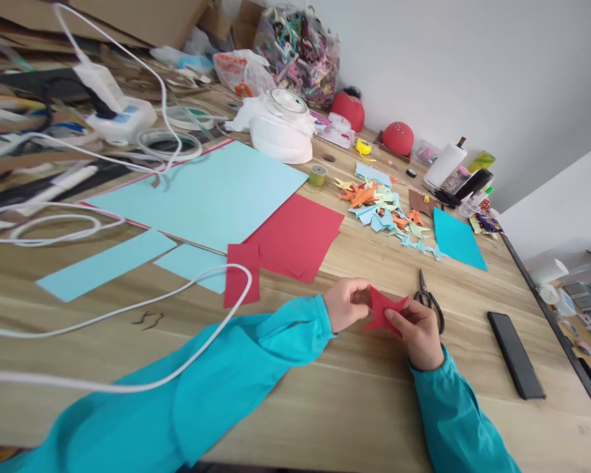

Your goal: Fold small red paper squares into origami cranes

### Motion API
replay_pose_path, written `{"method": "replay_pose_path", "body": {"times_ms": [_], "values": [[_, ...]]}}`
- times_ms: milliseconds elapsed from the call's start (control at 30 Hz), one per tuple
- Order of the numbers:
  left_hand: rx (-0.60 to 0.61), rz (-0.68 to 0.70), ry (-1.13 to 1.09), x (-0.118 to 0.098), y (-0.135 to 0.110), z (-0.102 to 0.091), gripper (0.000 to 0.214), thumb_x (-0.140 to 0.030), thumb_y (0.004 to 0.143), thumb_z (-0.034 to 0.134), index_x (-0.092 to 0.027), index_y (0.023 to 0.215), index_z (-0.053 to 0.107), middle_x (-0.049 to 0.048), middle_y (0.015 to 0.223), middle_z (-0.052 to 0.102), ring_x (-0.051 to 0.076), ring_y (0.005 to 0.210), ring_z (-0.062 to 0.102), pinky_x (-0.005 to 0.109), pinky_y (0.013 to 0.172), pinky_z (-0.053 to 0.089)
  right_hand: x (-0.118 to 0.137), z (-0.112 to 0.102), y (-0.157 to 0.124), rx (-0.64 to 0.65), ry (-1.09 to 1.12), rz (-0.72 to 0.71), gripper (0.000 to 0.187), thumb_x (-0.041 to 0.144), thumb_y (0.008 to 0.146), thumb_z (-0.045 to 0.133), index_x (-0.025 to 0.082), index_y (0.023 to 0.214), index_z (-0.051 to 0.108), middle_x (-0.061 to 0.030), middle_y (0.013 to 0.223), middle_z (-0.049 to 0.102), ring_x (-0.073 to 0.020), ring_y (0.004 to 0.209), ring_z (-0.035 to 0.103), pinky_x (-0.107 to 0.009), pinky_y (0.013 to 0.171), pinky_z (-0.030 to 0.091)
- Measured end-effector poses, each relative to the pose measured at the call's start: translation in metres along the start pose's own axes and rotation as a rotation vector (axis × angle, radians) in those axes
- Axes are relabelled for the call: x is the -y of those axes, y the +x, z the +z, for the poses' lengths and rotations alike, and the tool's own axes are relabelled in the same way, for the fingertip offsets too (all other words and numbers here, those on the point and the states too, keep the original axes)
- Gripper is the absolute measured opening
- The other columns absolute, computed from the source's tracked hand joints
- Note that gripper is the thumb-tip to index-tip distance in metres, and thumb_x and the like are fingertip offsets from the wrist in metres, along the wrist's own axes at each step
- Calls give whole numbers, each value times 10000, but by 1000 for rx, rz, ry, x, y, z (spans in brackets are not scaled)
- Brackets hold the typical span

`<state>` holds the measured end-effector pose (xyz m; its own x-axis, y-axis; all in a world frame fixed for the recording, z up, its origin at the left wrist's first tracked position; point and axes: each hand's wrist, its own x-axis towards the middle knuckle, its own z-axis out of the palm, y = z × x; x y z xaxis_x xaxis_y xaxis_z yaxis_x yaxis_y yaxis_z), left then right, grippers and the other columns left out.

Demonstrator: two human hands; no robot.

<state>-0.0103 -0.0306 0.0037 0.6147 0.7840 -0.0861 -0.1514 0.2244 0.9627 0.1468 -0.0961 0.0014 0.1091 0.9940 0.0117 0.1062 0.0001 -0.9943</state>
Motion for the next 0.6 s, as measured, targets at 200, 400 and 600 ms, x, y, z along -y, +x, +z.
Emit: {"method": "replay_pose_path", "body": {"times_ms": [200,400,600], "values": [[-101,14,187,5,-1,1,99,-183,582,669,-125,660,651,-15,533,598,92,510,523,194,496,404,5,4,-2,11,-22,50,173,304,640,732,149,674,664,-28,622,661,-132,543,573,-248,518,463],[-265,-88,-113,-2,1,7,99,-132,549,715,-125,597,629,5,514,630,131,476,585,235,473,478,2,-1,0,-221,241,-18,255,347,779,582,209,991,611,-42,781,648,-149,660,609,-242,511,481],[-379,-190,-390,-4,6,-1,148,-121,563,735,-97,674,639,41,586,676,134,473,612,247,492,515,-1,3,-3,-77,134,-148,520,198,747,606,286,1242,475,-79,1095,591,-205,955,591,-319,711,521]]}}
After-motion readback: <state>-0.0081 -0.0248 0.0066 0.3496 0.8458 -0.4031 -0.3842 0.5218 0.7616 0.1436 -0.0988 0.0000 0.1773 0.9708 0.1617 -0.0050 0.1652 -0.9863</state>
